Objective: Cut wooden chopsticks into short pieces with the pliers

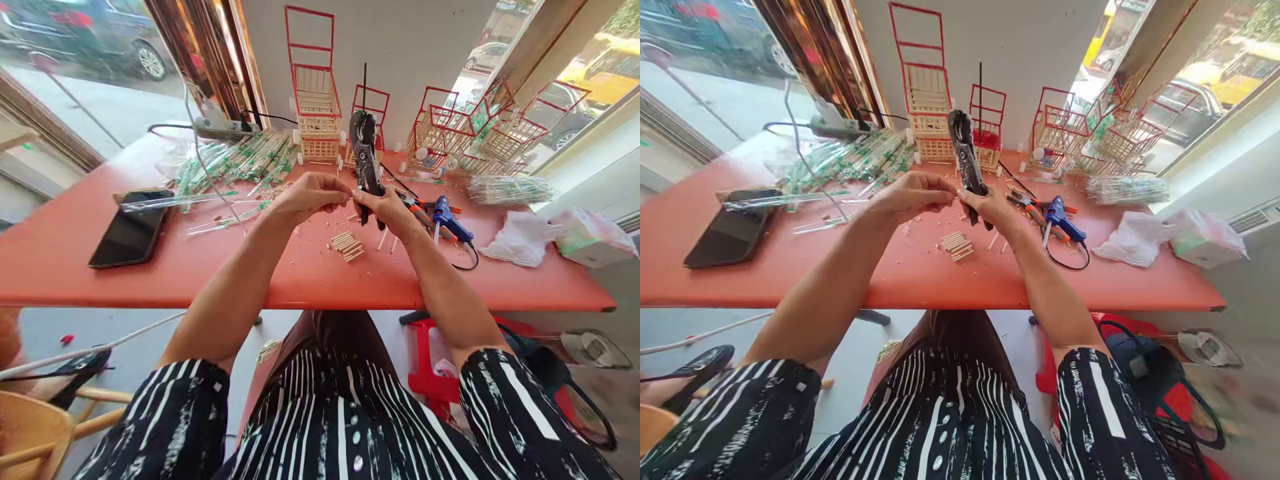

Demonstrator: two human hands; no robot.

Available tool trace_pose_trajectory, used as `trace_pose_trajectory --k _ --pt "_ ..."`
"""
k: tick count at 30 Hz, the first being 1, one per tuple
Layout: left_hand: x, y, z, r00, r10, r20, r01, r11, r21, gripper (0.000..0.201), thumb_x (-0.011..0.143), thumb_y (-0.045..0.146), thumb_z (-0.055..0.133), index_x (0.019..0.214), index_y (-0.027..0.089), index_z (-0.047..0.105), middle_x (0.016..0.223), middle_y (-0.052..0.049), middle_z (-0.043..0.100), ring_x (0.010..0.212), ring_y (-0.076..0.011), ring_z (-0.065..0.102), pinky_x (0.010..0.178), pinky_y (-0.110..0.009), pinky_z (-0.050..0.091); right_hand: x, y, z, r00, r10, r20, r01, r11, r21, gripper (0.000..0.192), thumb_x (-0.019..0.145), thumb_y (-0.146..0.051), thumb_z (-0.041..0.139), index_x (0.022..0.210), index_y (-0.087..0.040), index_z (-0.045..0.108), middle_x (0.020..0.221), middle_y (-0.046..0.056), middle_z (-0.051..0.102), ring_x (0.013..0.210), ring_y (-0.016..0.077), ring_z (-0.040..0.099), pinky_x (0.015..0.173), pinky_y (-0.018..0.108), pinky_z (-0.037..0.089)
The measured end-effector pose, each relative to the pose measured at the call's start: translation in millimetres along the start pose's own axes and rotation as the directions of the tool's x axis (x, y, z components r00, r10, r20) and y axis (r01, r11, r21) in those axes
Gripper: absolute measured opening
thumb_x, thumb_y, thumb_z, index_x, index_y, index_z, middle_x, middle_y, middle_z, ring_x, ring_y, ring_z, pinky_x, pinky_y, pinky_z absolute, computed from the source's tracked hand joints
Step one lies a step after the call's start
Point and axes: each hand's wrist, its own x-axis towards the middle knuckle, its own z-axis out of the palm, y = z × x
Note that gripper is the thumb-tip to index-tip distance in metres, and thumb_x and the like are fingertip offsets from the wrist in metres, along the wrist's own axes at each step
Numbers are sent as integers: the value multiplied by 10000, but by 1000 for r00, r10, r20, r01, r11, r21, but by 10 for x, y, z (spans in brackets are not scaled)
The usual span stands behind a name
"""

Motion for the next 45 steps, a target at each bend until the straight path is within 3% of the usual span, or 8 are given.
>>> trace_pose_trajectory --k 5,10,14,18,24,33,37,45 --pt "-9 44 67 999 50 14 -47 984 -174 215 652 146 965 802 116 813 729 -26 729 611 -65 631 611 -193 508 37 9 -3 999 -34 -15 36 995 97 546 802 -670 826 674 -177 628 623 3 611 561 101 552 471 221 423" --pt "4 -1 157 998 33 -59 -49 954 -296 349 560 243 1038 789 127 802 717 3 704 616 -60 621 611 -189 521 80 99 64 999 -37 -12 39 967 252 578 689 -720 874 738 -196 635 661 -6 632 602 123 590 536 241 494" --pt "15 17 162 986 96 -137 -134 944 -301 303 633 278 1016 785 161 781 749 7 711 625 -65 636 547 -174 482 47 90 87 999 -16 39 5 963 271 572 751 -739 816 732 -197 635 658 3 631 597 132 599 548 251 527" --pt "20 123 82 949 171 -267 -228 953 -202 164 770 189 926 864 186 791 705 17 687 588 -53 592 511 -167 437 -14 6 55 994 67 88 -88 960 265 580 818 -757 750 770 -187 655 703 19 654 630 143 634 609 275 595" --pt "-6 256 14 930 167 -328 -239 952 -194 239 779 160 910 724 177 679 606 32 613 529 -54 544 506 -183 461 -17 -45 13 989 121 82 -129 986 107 694 833 -858 623 808 -167 693 680 28 647 582 133 623 540 252 553" --pt "-33 296 75 918 205 -339 -240 969 -65 238 840 207 866 696 162 682 600 12 620 463 -30 507 438 -177 375 -17 -66 -11 998 35 56 -25 987 -159 819 761 -957 518 830 -159 690 691 21 616 597 114 591 528 225 477" --pt "-11 282 56 904 226 -364 -243 970 -1 232 849 189 838 682 156 680 559 20 585 434 -23 462 418 -181 328 -43 -87 -27 999 2 53 12 965 -261 839 803 -955 468 870 -151 699 716 29 631 613 114 588 567 228 467" --pt "-18 331 87 890 236 -390 -222 972 81 195 838 108 781 671 136 685 505 25 555 412 -27 457 413 -179 327 -19 -57 -46 999 -17 47 32 940 -339 889 797 -991 412 884 -154 701 712 45 647 637 135 609 589 238 474"
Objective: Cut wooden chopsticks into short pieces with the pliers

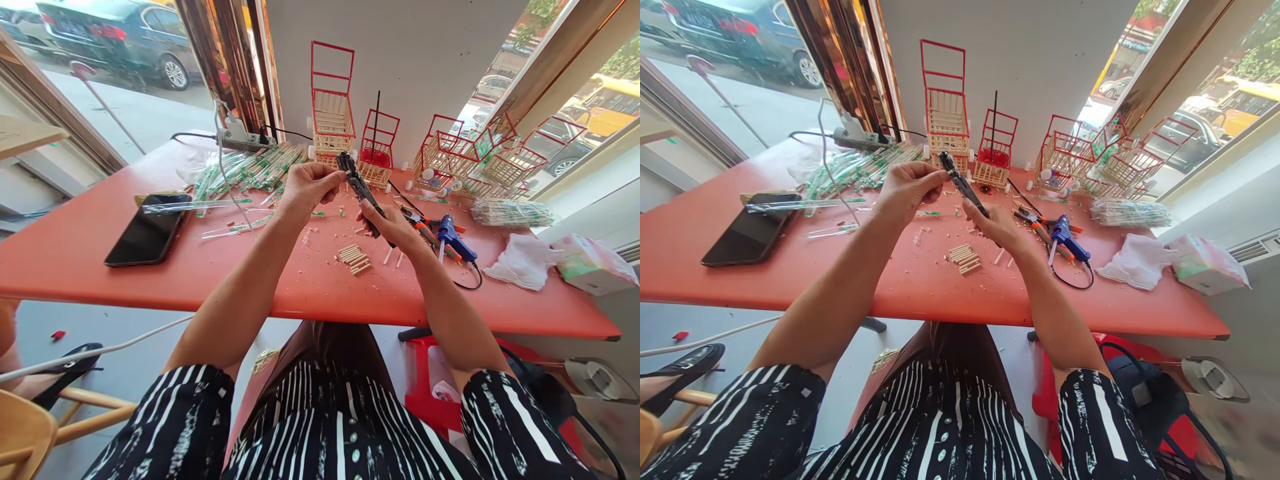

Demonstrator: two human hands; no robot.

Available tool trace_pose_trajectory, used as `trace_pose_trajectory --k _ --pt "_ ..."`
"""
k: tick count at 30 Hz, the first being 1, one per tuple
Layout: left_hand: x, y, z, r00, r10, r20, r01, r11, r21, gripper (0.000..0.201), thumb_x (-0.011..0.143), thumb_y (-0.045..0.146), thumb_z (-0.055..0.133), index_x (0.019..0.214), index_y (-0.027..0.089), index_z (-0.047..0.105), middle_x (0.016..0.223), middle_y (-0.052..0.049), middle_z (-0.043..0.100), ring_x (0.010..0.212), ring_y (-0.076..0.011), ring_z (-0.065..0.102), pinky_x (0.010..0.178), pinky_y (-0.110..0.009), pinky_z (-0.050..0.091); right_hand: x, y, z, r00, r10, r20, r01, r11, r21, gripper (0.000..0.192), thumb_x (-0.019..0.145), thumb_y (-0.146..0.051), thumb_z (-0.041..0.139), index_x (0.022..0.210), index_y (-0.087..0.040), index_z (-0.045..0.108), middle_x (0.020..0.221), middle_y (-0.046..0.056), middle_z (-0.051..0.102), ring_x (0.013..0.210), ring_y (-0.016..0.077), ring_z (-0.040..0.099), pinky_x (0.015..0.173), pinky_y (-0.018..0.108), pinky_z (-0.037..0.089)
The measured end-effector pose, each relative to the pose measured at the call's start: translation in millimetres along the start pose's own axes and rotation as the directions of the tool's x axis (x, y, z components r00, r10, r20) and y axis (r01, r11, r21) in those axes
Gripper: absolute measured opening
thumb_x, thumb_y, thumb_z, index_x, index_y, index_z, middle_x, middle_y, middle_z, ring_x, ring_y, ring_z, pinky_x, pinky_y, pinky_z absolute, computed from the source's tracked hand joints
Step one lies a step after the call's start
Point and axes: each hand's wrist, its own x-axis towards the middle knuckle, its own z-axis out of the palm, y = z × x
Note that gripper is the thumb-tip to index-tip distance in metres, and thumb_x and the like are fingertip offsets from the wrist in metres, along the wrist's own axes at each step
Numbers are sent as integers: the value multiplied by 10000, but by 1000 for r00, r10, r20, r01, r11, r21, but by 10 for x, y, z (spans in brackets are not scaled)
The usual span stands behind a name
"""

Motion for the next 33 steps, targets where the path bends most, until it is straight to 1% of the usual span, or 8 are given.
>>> trace_pose_trajectory --k 6,13,20,24,28,33 --pt "36 -41 -5 999 40 -33 -39 999 31 206 804 100 791 635 141 681 484 23 559 395 -32 447 396 -180 318 -16 -58 21 1000 -10 -30 9 1000 -23 909 749 -1031 402 814 -166 677 684 50 640 611 146 589 554 254 447" --pt "33 -35 -10 995 96 -31 -92 988 126 269 813 26 776 603 151 664 487 21 551 393 -37 450 405 -191 329 -43 -73 26 996 -46 -71 37 993 -116 903 791 -1021 352 773 -170 653 658 43 618 617 156 589 573 267 420" --pt "11 -12 -10 992 124 -22 -119 977 179 298 823 20 757 578 159 659 473 22 546 400 -46 434 414 -209 312 -21 -15 49 991 -84 -106 57 971 -234 901 823 -1017 264 685 -190 595 595 29 546 592 154 529 561 289 344" --pt "15 -39 -9 987 151 -49 -137 967 213 272 794 23 784 588 167 681 476 23 547 415 -58 441 443 -229 318 -21 -8 62 986 -103 -134 63 960 -273 878 831 -1012 233 631 -205 514 584 24 512 579 142 481 555 292 302" --pt "26 -88 -4 979 193 -67 -173 957 234 251 773 52 814 597 188 697 495 27 562 457 -74 457 479 -239 330 -28 -20 63 981 -122 -149 75 954 -291 833 840 -1004 228 616 -222 408 585 13 464 571 128 422 555 298 259" --pt "12 -98 20 966 245 -86 -211 934 289 256 767 83 807 577 196 679 512 31 556 517 -94 473 500 -240 330 -51 -42 75 969 -153 -192 90 950 -299 785 854 -989 245 627 -238 268 585 -14 310 575 114 303 564 311 198"
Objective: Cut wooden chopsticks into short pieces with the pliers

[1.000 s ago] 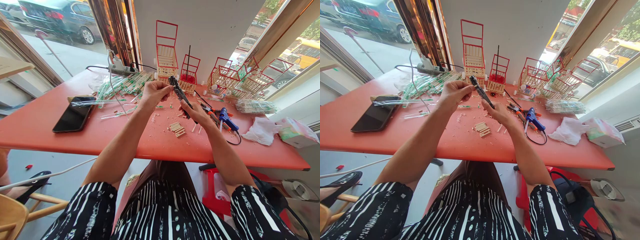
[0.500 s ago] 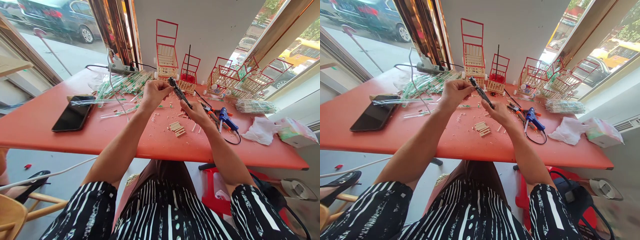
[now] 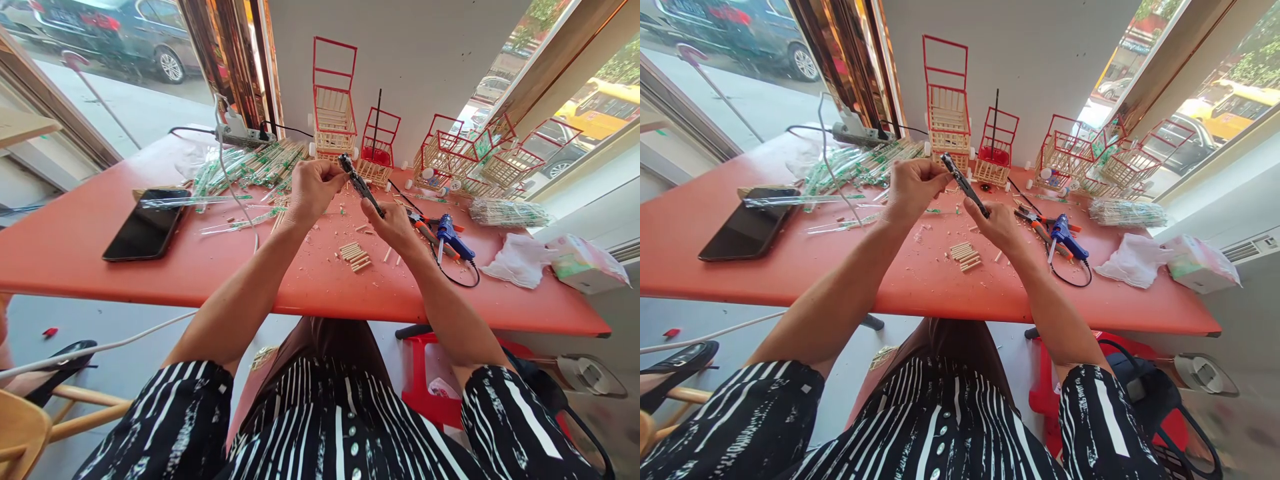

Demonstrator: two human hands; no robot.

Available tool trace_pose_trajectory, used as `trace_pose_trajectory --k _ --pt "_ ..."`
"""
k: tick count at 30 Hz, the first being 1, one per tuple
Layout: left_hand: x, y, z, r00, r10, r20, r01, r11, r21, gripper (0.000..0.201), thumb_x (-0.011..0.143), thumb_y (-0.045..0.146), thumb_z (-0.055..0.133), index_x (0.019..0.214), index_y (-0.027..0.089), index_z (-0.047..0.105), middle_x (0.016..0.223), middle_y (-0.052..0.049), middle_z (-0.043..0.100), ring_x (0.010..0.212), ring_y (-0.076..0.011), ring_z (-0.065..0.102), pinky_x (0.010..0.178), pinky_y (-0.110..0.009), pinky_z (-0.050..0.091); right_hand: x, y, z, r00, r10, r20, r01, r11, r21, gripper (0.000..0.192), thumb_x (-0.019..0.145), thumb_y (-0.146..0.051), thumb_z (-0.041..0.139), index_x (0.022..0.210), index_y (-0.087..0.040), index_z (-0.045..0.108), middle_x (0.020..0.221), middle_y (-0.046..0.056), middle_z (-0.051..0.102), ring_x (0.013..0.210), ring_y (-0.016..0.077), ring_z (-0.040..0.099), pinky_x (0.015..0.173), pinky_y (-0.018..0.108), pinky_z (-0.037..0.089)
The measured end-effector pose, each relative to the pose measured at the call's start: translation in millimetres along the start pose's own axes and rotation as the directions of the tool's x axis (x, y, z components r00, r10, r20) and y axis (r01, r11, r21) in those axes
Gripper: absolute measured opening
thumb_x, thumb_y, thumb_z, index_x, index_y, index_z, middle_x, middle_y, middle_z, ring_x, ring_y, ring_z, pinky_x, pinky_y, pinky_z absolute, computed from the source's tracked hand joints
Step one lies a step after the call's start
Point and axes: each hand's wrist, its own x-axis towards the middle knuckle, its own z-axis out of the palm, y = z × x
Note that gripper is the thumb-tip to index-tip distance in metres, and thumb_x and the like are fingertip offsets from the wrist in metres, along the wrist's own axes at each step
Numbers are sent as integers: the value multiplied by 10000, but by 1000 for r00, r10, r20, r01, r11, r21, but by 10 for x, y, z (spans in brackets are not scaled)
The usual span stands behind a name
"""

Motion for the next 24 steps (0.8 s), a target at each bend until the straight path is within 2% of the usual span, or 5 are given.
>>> trace_pose_trajectory --k 4,8,12,15,24 --pt "-12 7 12 999 30 -21 -30 1000 -8 247 743 85 824 575 196 680 509 32 554 513 -90 471 483 -228 323 4 11 37 998 8 -58 -11 999 -44 779 866 -972 272 603 -238 272 585 -14 285 570 110 290 568 323 187" --pt "-9 -4 25 1000 -22 8 22 997 -75 276 795 71 784 575 187 665 490 27 560 445 -66 451 465 -223 329 32 42 91 991 43 -124 -48 998 -45 821 832 -1009 234 547 -242 300 533 -8 298 543 115 324 553 327 200" --pt "1 -14 41 994 -77 75 90 979 -181 301 835 71 756 583 176 629 504 22 568 422 -51 446 443 -212 323 48 65 93 992 112 52 -120 976 182 892 797 -1037 250 602 -213 528 545 24 504 521 133 487 511 285 340" --pt "6 -28 38 989 -103 102 124 966 -225 298 838 72 764 597 170 619 516 17 565 415 -46 449 438 -218 323 55 85 69 981 98 170 -146 942 303 916 805 -1026 289 708 -189 649 626 49 628 536 137 566 519 267 430" --pt "16 -102 -11 991 -40 125 63 980 -189 287 872 135 723 598 174 644 486 16 519 410 -50 417 428 -233 283 45 70 -2 990 37 139 -58 987 153 920 844 -990 270 780 -165 673 691 54 671 599 143 614 610 264 428"
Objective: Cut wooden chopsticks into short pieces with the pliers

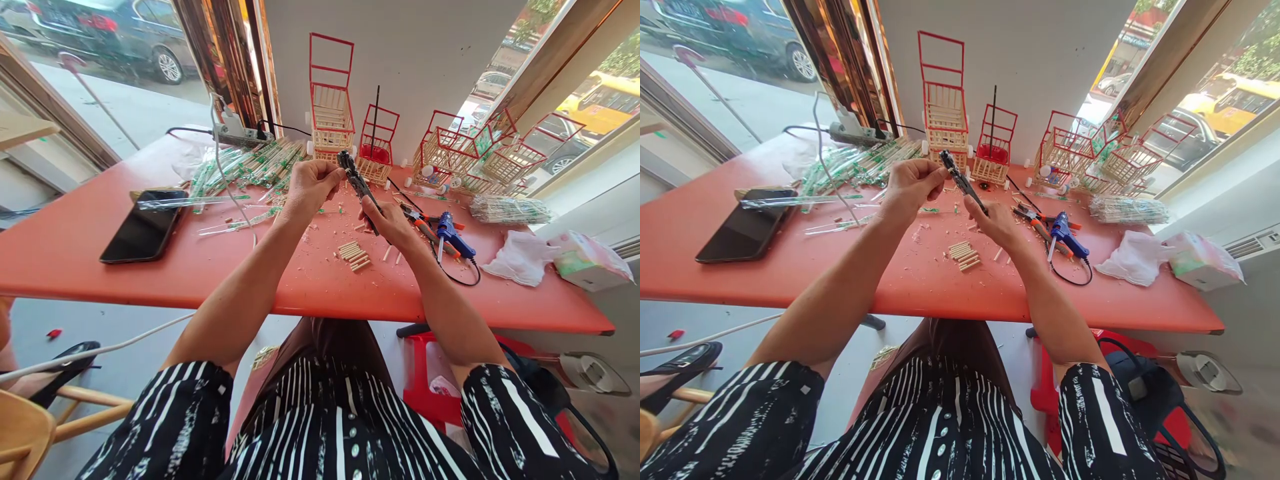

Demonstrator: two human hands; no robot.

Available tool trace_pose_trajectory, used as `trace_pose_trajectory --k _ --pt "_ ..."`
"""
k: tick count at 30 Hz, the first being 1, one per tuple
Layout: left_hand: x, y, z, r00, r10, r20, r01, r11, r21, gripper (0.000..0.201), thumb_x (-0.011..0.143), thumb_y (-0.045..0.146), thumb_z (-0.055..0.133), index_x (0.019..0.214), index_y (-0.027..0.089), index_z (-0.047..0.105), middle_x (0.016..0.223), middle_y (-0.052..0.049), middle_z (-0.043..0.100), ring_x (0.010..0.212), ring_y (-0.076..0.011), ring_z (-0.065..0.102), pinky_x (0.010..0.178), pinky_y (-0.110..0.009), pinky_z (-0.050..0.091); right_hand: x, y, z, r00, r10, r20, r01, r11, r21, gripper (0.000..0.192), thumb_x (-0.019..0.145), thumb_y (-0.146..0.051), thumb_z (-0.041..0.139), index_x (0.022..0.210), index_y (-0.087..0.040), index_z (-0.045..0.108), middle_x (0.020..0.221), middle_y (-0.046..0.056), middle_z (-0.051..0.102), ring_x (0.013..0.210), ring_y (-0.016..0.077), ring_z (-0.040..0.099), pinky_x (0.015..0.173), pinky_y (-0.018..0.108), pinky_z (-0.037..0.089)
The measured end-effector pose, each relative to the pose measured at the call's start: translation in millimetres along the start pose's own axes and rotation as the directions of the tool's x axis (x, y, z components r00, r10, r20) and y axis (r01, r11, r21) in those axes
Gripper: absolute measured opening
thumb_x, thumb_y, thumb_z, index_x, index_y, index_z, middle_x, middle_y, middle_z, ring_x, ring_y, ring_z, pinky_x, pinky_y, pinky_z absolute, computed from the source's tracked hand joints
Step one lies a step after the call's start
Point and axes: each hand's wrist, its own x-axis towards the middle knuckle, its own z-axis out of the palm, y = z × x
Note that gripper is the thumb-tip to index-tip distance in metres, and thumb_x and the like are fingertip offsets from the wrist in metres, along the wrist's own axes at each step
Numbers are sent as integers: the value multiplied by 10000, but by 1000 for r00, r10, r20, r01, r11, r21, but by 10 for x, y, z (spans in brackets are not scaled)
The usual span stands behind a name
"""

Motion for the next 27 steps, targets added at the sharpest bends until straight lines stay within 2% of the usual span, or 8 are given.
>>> trace_pose_trajectory --k 6,12,18,24,27 --pt "16 -31 -9 1000 -11 -7 11 1000 26 256 839 258 814 633 187 680 467 24 508 418 -62 403 425 -230 298 -8 -7 -16 999 -28 -21 26 996 -86 904 873 -973 240 751 -174 646 664 53 643 636 164 599 610 278 383" --pt "-7 49 8 998 -63 -5 63 998 9 284 847 136 783 596 165 653 468 24 500 409 -46 409 437 -241 280 8 22 -2 999 -42 -31 38 991 -128 916 861 -989 215 714 -182 621 639 45 596 630 170 566 614 295 353" --pt "-26 114 29 996 -84 14 84 996 -21 332 873 43 689 568 152 616 467 19 510 396 -47 405 427 -243 262 10 31 29 997 -48 -64 38 986 -160 916 821 -1023 158 649 -197 517 632 41 553 609 152 507 584 295 301" --pt "-24 130 1 994 -105 38 107 994 -28 339 884 21 677 573 143 619 461 19 492 415 -44 376 442 -241 235 -15 -1 21 988 -107 -108 84 976 -200 815 843 -1005 190 628 -229 318 594 -4 363 590 114 353 574 306 214" --pt "-26 135 -6 991 -123 56 126 991 -51 349 890 35 694 571 144 606 471 18 485 426 -43 374 446 -237 225 -19 -5 40 983 -122 -136 90 972 -219 805 845 -1002 201 622 -233 277 600 -15 292 581 103 297 572 315 186"
